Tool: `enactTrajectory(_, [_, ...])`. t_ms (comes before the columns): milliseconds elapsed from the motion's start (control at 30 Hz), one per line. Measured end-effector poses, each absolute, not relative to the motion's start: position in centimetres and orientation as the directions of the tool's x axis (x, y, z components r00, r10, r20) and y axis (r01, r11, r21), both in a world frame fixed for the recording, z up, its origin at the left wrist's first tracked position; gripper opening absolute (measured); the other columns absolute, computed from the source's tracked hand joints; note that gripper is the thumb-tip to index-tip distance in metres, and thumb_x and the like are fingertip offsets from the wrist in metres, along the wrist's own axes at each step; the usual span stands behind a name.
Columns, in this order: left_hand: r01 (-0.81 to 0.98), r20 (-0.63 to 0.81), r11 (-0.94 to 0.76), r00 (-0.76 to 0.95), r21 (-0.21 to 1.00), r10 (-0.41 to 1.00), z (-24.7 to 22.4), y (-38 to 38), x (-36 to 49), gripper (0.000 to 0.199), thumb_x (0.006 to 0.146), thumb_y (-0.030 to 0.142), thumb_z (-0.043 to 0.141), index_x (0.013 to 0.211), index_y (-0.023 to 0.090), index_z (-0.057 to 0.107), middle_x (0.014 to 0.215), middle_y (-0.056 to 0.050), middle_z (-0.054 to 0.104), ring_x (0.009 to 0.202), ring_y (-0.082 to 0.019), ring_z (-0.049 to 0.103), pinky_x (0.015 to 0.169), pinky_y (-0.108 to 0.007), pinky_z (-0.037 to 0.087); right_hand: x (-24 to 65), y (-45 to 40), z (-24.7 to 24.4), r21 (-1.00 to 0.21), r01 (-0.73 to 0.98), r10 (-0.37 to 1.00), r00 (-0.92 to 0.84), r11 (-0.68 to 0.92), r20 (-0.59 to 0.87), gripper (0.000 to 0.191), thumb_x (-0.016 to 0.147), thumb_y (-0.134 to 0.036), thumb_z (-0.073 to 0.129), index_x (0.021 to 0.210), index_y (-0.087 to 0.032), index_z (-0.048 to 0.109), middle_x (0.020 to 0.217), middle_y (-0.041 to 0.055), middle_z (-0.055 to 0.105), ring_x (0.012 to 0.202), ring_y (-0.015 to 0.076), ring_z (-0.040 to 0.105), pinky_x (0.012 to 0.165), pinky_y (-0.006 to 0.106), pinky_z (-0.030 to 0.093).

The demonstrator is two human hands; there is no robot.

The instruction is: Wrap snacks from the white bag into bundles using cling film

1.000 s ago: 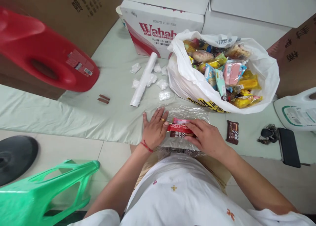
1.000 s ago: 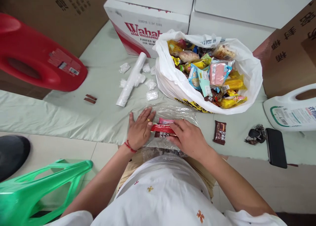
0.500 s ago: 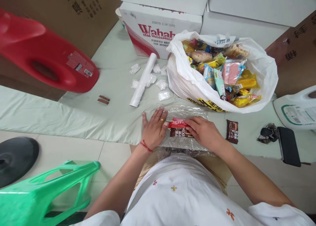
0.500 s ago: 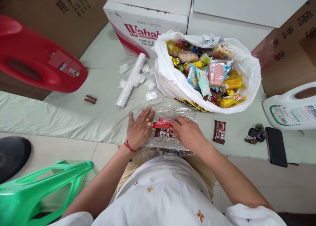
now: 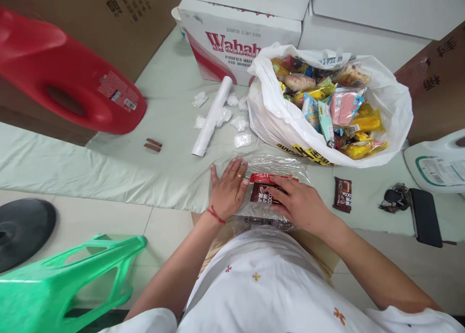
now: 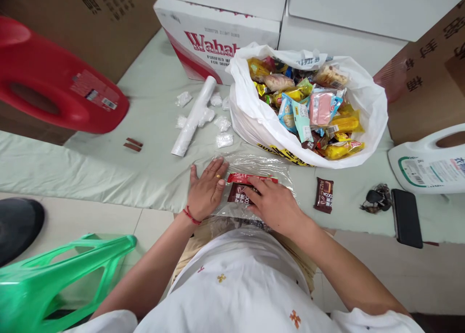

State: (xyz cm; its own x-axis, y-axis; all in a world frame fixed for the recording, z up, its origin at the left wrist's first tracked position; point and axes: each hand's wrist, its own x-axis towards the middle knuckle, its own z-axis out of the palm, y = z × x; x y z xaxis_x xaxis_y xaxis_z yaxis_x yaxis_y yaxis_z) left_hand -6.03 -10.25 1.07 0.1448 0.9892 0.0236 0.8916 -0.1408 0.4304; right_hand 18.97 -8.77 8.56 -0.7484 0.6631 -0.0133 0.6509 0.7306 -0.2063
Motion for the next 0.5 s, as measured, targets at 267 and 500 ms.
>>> enactTrajectory(267, [0.892,0.042,-0.147,0.143,0.427,0.989,0.9,-10.3,-6.0,0.061,0.111,0.045,0.019,0.163,0.023,0.044,0.171,-0.012,0.04,0.159,-0.03,0.036,0.129,-0.074,0.0,18.5,-8.0,7.5,-0.175,0.628,0.637,-0.771,0.758,-0.006,0.037,0.102,-0.028,0.063,0.139,-0.025,0.07,0.151,0.0145,0.063,0.11,0.0288,0.074,0.088,0.042,0.062])
enactTrajectory(500, [0.886,0.047,-0.147,0.14,0.44,0.989,1.0,-10.4,-6.1,0.062,0.111,0.046,0.017,0.163,0.024,0.043,0.17,-0.012,0.042,0.159,-0.03,0.037,0.13,-0.072,-0.001,18.7,-8.6,7.6,-0.275,0.609,0.645,-0.762,0.744,0.06,0.036,0.104,-0.036,0.061,0.136,-0.022,0.069,0.153,0.0142,0.061,0.112,0.0283,0.073,0.089,0.042,0.062])
